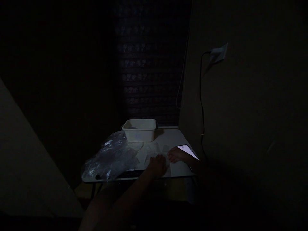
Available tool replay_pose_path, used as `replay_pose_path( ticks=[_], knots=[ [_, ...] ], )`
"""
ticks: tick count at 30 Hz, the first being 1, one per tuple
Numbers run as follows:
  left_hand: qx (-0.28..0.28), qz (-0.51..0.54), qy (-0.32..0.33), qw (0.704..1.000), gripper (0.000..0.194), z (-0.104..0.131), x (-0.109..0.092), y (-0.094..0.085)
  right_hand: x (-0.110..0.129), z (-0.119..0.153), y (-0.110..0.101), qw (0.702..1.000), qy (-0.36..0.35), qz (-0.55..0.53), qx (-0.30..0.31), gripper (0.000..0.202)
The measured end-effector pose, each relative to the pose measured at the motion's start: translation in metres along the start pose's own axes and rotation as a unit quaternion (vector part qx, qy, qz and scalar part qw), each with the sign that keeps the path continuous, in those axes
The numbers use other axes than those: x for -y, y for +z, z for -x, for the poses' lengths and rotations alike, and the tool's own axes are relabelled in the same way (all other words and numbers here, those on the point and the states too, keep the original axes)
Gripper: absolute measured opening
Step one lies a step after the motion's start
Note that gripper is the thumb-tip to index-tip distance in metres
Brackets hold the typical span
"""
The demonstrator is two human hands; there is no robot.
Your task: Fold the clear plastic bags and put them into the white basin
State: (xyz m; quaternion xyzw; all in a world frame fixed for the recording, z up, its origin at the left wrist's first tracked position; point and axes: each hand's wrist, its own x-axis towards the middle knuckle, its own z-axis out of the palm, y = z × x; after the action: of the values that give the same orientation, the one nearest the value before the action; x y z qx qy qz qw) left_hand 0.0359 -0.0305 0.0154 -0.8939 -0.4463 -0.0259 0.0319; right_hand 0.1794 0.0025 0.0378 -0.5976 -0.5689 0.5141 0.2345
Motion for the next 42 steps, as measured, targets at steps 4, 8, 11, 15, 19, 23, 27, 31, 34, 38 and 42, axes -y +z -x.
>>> replay_pose_path(
  ticks=[4, 8, 11, 15, 19, 23, 27, 31, 34, 38, 42],
  knots=[
    [-0.012, -0.026, -0.038, 0.999, 0.049, 0.005, -0.014, -0.009, 0.001, -0.003, -0.002, 0.976, -0.044, 0.206, -0.051, 0.017],
    [-0.038, -0.029, 0.018, 0.999, 0.055, 0.025, -0.037, -0.017, 0.004, -0.002, -0.006, 0.949, -0.061, 0.301, -0.071, 0.016],
    [-0.031, -0.039, 0.073, 0.996, 0.067, 0.036, -0.05, -0.009, 0.005, 0.001, -0.005, 0.938, -0.052, 0.337, -0.054, 0.015],
    [-0.031, -0.085, 0.027, 0.996, 0.038, 0.032, -0.056, 0.01, 0.006, 0.002, -0.002, 0.924, -0.053, 0.377, -0.048, 0.016],
    [-0.035, -0.101, 0.086, 0.991, 0.026, 0.028, -0.055, 0.007, 0.005, -0.002, 0.001, 0.91, -0.062, 0.407, -0.047, 0.014],
    [-0.024, -0.091, 0.125, 0.988, 0.021, 0.033, -0.054, -0.005, 0.0, -0.008, 0.004, 0.899, -0.067, 0.431, -0.044, 0.016],
    [-0.014, -0.077, 0.1, 0.992, 0.019, 0.038, -0.053, -0.009, -0.002, -0.012, 0.006, 0.891, -0.068, 0.447, -0.048, 0.018],
    [-0.028, -0.079, 0.072, 0.994, 0.02, 0.041, -0.054, -0.006, -0.003, -0.014, 0.006, 0.886, -0.063, 0.456, -0.052, 0.018],
    [-0.017, -0.079, 0.06, 0.995, 0.017, 0.041, -0.055, -0.004, -0.004, -0.014, 0.006, 0.882, -0.062, 0.463, -0.058, 0.019],
    [-0.032, -0.07, 0.098, 0.992, 0.014, 0.04, -0.054, -0.003, -0.004, -0.016, 0.006, 0.876, -0.058, 0.475, -0.066, 0.021],
    [-0.05, -0.078, 0.134, 0.987, 0.012, 0.04, -0.056, -0.001, -0.007, -0.021, 0.005, 0.872, -0.051, 0.481, -0.078, 0.025]
  ],
)
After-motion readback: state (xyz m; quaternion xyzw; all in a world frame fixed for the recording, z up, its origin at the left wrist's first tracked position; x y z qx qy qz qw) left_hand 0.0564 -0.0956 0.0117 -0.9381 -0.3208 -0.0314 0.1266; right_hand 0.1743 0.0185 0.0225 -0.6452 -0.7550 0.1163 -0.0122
